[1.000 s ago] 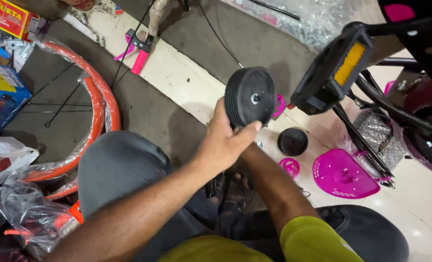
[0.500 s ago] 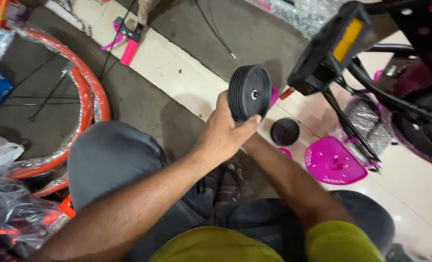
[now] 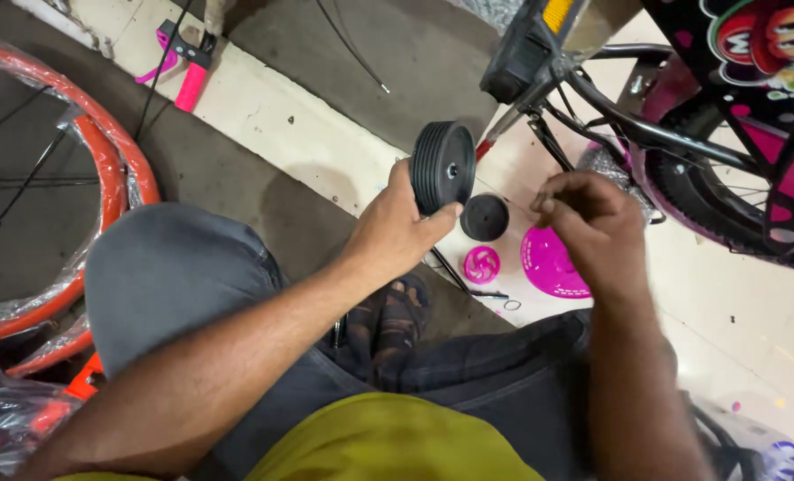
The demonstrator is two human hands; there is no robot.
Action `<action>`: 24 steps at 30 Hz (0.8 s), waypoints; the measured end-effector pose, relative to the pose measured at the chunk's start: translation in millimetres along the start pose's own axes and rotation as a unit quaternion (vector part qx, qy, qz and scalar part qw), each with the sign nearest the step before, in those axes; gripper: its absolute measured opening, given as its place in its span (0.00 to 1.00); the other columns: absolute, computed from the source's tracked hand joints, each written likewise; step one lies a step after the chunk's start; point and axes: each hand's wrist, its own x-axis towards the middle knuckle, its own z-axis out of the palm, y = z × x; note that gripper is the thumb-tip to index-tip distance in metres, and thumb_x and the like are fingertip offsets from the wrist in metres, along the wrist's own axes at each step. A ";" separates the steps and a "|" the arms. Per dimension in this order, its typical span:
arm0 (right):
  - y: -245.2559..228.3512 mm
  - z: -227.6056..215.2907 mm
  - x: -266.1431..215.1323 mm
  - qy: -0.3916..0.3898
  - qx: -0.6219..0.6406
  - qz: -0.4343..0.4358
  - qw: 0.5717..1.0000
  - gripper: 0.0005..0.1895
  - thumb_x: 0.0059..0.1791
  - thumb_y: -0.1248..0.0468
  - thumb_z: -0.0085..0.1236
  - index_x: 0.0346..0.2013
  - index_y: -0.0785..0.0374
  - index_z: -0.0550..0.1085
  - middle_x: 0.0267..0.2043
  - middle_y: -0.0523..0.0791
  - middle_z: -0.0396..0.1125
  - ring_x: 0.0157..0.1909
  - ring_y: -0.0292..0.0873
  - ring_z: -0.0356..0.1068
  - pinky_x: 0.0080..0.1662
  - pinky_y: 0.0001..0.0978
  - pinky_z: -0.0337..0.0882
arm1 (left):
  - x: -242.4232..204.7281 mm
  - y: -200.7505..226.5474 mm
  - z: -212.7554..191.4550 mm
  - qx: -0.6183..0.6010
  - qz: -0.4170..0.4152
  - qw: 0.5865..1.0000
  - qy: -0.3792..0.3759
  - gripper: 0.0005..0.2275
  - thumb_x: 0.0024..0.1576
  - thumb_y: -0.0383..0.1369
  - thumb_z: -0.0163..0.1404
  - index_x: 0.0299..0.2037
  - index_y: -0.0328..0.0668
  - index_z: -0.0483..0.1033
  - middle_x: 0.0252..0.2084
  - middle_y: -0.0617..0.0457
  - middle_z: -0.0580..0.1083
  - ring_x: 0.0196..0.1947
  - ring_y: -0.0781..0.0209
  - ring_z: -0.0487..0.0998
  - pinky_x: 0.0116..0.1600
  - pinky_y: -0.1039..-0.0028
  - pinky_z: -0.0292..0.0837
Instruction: The person sits on the floor and assembles a bicycle training wheel: they unwrap a plastic-wrapped wheel, fit the black wheel onto a metal bracket, insert a bolt through the hub, tighten it with pliers, attach a pink decorative cover, and then use a screwdriver on the bracket while holding the wheel.
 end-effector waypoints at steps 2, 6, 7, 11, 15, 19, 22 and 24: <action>-0.9 3.6 -8.1 0.025 0.125 -0.027 0.991 0.06 0.54 0.73 0.54 0.46 0.71 0.73 0.43 0.45 0.73 0.44 0.37 0.74 0.49 0.30 0.77 | 0.7 -1.0 0.4 0.003 0.004 1.000 -0.013 0.30 0.53 0.42 0.58 0.59 0.30 0.60 0.45 0.36 0.78 0.45 0.44 0.82 0.50 0.60 0.75; 12.6 9.0 4.5 -0.047 0.058 -0.038 0.996 0.04 0.56 0.72 0.54 0.45 0.71 0.74 0.44 0.46 0.73 0.44 0.36 0.73 0.49 0.29 0.74 | 1.9 1.1 1.6 0.011 0.007 0.999 -0.030 0.30 0.53 0.42 0.57 0.59 0.30 0.61 0.44 0.36 0.79 0.46 0.44 0.82 0.51 0.60 0.75; 19.1 11.8 10.4 -0.065 0.066 -0.034 0.995 0.05 0.56 0.71 0.54 0.46 0.70 0.74 0.44 0.46 0.73 0.45 0.36 0.72 0.49 0.28 0.74 | 2.5 0.9 1.0 0.015 0.010 0.999 -0.029 0.30 0.54 0.43 0.57 0.59 0.30 0.61 0.44 0.36 0.79 0.46 0.44 0.82 0.51 0.60 0.75; 24.8 18.6 23.7 -0.044 0.037 -0.046 0.997 0.05 0.56 0.72 0.56 0.46 0.72 0.75 0.47 0.48 0.71 0.46 0.37 0.71 0.49 0.28 0.72 | 2.9 -0.9 1.2 0.006 0.019 1.000 -0.020 0.29 0.54 0.43 0.58 0.58 0.29 0.62 0.45 0.37 0.79 0.47 0.45 0.82 0.52 0.61 0.75; 34.9 19.9 31.1 -0.025 0.163 -0.014 0.986 0.07 0.54 0.72 0.58 0.46 0.72 0.75 0.43 0.49 0.74 0.40 0.39 0.73 0.46 0.31 0.76 | 6.4 1.0 4.1 0.001 0.021 0.999 -0.037 0.28 0.53 0.43 0.58 0.57 0.30 0.64 0.46 0.38 0.78 0.48 0.46 0.82 0.52 0.62 0.75; 37.8 22.2 31.3 0.003 0.245 -0.002 0.970 0.05 0.54 0.73 0.59 0.44 0.72 0.75 0.42 0.50 0.74 0.37 0.40 0.74 0.42 0.32 0.77 | 8.9 -3.0 8.2 -0.007 0.034 0.998 -0.047 0.28 0.53 0.42 0.59 0.57 0.29 0.65 0.46 0.38 0.78 0.48 0.47 0.82 0.52 0.63 0.75; 40.9 22.5 30.5 0.016 0.211 -0.009 0.977 0.05 0.54 0.74 0.59 0.44 0.73 0.75 0.41 0.49 0.74 0.37 0.39 0.73 0.42 0.30 0.75 | 7.9 -0.3 7.8 0.003 0.034 0.998 -0.057 0.28 0.53 0.42 0.59 0.56 0.29 0.65 0.45 0.39 0.78 0.47 0.47 0.82 0.51 0.63 0.75; 40.8 26.4 29.9 0.013 0.209 -0.011 0.978 0.06 0.54 0.74 0.58 0.45 0.73 0.76 0.41 0.48 0.73 0.37 0.38 0.72 0.42 0.28 0.74 | 7.7 -0.7 8.2 0.011 0.025 0.998 -0.063 0.27 0.53 0.43 0.59 0.55 0.30 0.66 0.43 0.39 0.79 0.46 0.47 0.82 0.51 0.63 0.75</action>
